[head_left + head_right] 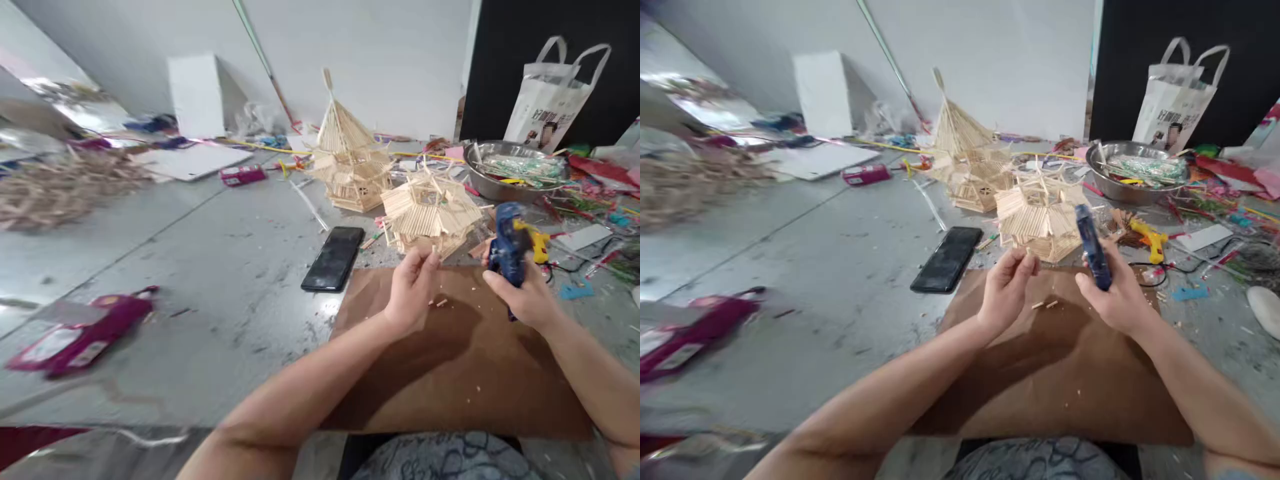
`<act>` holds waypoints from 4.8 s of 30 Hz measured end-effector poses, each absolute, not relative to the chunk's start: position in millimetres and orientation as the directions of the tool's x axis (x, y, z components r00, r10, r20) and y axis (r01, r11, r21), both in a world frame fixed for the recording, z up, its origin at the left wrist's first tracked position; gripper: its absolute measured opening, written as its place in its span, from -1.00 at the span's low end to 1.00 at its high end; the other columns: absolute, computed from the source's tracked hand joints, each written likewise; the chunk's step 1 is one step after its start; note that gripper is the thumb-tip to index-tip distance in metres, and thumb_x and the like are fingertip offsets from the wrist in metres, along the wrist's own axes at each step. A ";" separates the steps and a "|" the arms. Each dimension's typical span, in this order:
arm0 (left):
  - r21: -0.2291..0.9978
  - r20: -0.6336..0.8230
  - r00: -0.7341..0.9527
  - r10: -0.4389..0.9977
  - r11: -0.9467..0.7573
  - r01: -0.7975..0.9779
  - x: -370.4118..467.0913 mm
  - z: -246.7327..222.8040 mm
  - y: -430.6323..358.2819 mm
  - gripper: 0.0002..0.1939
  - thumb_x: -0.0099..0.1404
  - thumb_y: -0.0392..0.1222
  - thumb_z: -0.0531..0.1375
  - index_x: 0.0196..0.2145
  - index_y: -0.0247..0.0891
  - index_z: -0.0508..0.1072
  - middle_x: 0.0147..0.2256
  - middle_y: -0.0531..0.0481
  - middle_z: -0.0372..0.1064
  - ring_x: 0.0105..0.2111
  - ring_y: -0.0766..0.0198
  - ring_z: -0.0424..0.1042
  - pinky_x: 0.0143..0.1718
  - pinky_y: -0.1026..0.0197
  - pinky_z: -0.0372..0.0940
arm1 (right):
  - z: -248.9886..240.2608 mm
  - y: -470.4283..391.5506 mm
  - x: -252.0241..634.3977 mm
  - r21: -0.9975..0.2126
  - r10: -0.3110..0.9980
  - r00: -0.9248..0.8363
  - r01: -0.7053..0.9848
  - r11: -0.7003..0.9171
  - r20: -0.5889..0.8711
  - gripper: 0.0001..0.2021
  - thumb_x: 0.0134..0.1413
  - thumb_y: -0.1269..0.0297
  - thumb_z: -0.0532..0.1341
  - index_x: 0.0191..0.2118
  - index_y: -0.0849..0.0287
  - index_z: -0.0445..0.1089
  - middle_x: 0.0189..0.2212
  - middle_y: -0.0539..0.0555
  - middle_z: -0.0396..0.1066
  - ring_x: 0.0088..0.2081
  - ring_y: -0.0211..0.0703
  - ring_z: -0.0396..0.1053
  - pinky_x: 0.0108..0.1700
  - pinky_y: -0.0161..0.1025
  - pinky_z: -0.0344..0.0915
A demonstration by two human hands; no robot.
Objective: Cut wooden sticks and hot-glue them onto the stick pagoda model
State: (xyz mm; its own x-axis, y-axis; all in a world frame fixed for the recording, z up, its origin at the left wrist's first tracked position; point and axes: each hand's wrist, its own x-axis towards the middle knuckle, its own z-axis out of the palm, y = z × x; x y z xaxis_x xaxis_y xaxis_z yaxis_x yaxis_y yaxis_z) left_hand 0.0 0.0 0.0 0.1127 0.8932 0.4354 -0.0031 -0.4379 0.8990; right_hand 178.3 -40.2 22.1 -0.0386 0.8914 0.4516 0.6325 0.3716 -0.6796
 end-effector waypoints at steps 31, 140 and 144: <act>0.674 0.637 0.335 0.695 -0.712 0.197 -3.0 -16.1 4.7 -0.83 0.27 -0.31 0.00 -0.48 -0.26 0.26 -0.54 0.04 0.28 -0.52 0.37 0.23 -0.43 0.29 0.17 | -7.7 -30.7 169.0 -0.313 0.912 -0.195 0.896 0.315 0.360 -0.65 -0.11 0.19 0.16 -0.15 0.19 0.18 -0.31 0.21 0.42 -0.28 0.07 0.39 -0.29 -0.12 0.26; 0.631 0.607 0.472 0.639 -0.749 0.202 -10.7 -8.8 23.8 -0.81 0.17 -0.32 0.06 -0.51 -0.36 0.43 -0.63 0.08 0.30 -0.60 0.44 0.26 -0.55 0.44 0.16 | -7.5 -26.6 173.8 -0.235 0.957 -0.138 0.951 0.201 0.256 -0.67 -0.09 0.20 0.14 -0.16 0.21 0.24 -0.32 0.17 0.43 -0.29 0.00 0.38 -0.32 -0.22 0.15; 0.668 0.570 0.487 0.662 -0.718 0.193 -11.0 -9.9 23.8 -0.81 0.19 -0.29 0.07 -0.47 -0.36 0.46 -0.61 0.06 0.33 -0.59 0.42 0.28 -0.53 0.41 0.20 | -6.3 -27.0 172.6 -0.215 0.969 -0.122 0.962 0.168 0.213 -0.69 -0.12 0.22 0.16 -0.18 0.18 0.24 -0.36 0.13 0.44 -0.32 -0.02 0.38 -0.36 -0.25 0.12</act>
State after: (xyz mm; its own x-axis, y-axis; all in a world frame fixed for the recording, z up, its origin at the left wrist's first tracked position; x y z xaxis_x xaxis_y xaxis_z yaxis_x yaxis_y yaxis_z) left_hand -11.0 23.8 -9.9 0.4873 0.6615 0.5700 0.1935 -0.7183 0.6683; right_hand 172.6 -27.0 -6.3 -0.1219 0.9694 0.2132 0.9621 0.1682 -0.2148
